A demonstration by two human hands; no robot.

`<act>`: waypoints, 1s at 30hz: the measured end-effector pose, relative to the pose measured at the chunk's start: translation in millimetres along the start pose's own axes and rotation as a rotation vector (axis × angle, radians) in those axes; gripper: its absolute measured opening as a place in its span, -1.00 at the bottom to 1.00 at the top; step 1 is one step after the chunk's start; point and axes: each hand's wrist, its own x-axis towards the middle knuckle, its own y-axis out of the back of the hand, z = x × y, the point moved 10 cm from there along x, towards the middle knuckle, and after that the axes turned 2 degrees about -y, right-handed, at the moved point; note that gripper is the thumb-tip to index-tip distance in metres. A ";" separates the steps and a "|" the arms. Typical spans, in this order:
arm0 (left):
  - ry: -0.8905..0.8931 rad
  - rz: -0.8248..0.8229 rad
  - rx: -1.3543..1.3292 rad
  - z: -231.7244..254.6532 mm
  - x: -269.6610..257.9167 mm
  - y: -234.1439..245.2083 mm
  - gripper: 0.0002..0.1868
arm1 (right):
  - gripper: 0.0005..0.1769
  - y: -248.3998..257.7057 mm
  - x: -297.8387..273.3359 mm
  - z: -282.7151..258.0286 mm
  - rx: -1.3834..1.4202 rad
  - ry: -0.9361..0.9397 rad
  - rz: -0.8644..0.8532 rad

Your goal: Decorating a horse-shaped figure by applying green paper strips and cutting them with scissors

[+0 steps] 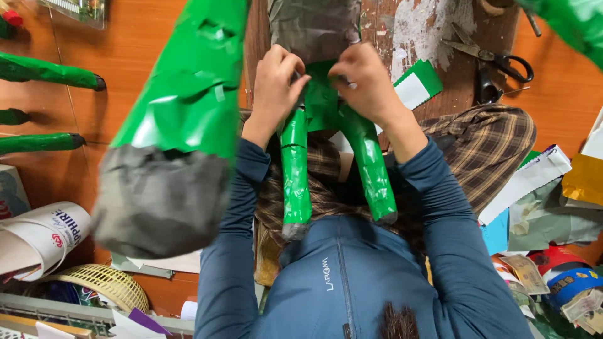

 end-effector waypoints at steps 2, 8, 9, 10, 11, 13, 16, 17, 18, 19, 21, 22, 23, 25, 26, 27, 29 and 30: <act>-0.056 -0.040 -0.077 1.3 -8.1 -14.6 -0.71 | -0.75 -14.7 -3.4 -1.8 -0.128 0.081 -0.079; -0.119 -0.186 0.047 -2.6 -12.5 -26.3 -0.65 | -0.76 -31.4 -3.4 -3.7 -0.233 0.193 -0.220; -0.114 -0.223 0.106 -1.1 -11.1 -23.3 -0.64 | -0.75 -33.9 -3.8 -0.9 -0.202 0.172 -0.266; -0.117 -0.222 0.108 -1.3 -11.2 -22.8 -0.64 | -0.75 -34.4 -3.5 -1.3 -0.203 0.172 -0.262; -0.104 -0.227 0.105 -3.0 -11.3 -22.8 -0.64 | -0.75 -36.6 -3.5 0.5 -0.217 0.154 -0.279; -0.093 -0.235 0.101 -6.0 -12.3 -25.1 -0.64 | -0.75 -39.1 -3.7 1.8 -0.229 0.132 -0.296; -0.096 -0.230 0.117 -8.9 -13.1 -27.0 -0.66 | -0.80 -40.1 -3.4 -7.0 -0.264 0.184 -0.257; -0.094 -0.228 0.095 -8.7 -12.7 -26.1 -0.65 | -0.88 -43.6 -4.8 -10.5 -0.337 0.210 -0.253; -0.092 -0.229 0.073 -8.2 -12.8 -25.4 -0.65 | -0.96 -47.3 -7.0 -14.3 -0.409 0.235 -0.248; -0.094 -0.229 0.074 -7.8 -12.7 -25.4 -0.65 | -0.96 -50.8 -8.2 -16.1 -0.409 0.234 -0.246; -0.108 -0.219 0.070 -7.3 -12.5 -23.7 -0.65 | -0.93 -70.6 -16.4 -29.3 -0.444 0.372 -0.338; -0.109 -0.220 0.071 -6.5 -12.6 -23.9 -0.65 | -0.93 -75.2 -19.9 -26.7 -0.442 0.372 -0.336; -0.105 -0.209 0.065 -6.1 -12.5 -22.8 -0.68 | -0.83 -86.0 -25.0 -19.6 -0.462 0.346 -0.405; -0.099 -0.199 0.054 -4.8 -12.8 -22.6 -0.70 | -0.72 -94.8 -32.0 -12.4 -0.482 0.316 -0.477; -0.090 -0.205 0.062 -5.6 -12.8 -23.1 -0.69 | -0.68 -94.6 -32.5 -11.6 -0.423 0.292 -0.500; -0.081 -0.211 0.071 -6.4 -12.8 -23.6 -0.68 | -0.65 -94.3 -33.0 -10.9 -0.364 0.267 -0.522; -0.088 -0.206 0.071 -8.7 -11.9 -24.5 -0.70 | -0.57 -88.7 -30.0 -10.4 -0.381 0.295 -0.479; -0.100 -0.203 0.073 -9.4 -11.5 -24.8 -0.71 | -0.48 -84.5 -28.4 -11.8 -0.398 0.321 -0.430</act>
